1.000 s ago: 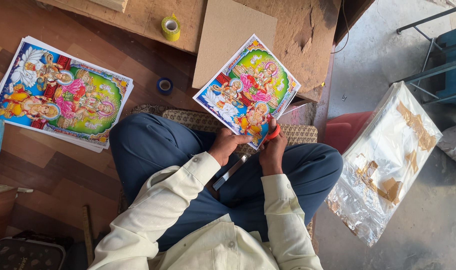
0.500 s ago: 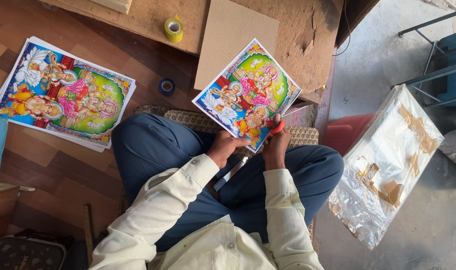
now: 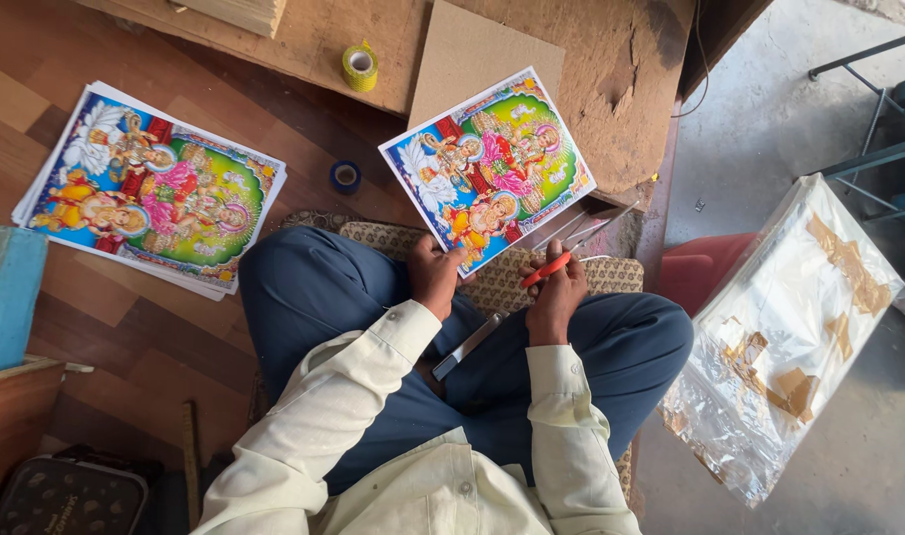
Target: The person assembles cardboard frames by cutting printed images, applying yellow patterned tape to the edges, and attaching them to cardboard backings. They handle scissors, tape, printed images, and cardboard pieces, stacking completed frames on the table.
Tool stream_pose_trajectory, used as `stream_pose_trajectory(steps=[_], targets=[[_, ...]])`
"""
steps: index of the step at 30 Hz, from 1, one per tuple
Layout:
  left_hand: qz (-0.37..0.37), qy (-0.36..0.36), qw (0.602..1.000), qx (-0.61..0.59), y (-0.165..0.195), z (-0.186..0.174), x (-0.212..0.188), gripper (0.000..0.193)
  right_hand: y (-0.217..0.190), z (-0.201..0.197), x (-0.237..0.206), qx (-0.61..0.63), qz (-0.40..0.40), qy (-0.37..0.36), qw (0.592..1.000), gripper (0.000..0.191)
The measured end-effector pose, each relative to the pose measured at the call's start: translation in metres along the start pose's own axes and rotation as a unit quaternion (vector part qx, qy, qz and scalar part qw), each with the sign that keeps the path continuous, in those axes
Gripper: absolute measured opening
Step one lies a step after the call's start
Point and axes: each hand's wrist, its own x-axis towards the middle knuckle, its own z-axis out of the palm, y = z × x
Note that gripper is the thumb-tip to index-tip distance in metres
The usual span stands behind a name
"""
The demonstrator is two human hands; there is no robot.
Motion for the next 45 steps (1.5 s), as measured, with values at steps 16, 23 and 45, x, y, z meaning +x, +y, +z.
stream_pose_trajectory(steps=[16,23,45], targets=[[-0.116,-0.007,0.992,-0.039,0.004,0.023,-0.001,0.014,0.004,-0.013,-0.089,0.024,0.062,-0.118,0.991,0.034],[-0.13,-0.055,0.976,-0.167,0.008,0.058,0.024,0.016,0.008,-0.011,-0.095,0.055,0.077,-0.142,0.985,0.037],[-0.225,-0.229,0.944,-0.08,-0.003,0.054,0.017,0.024,-0.042,-0.016,-0.163,-0.542,-0.114,-0.345,0.757,0.046]])
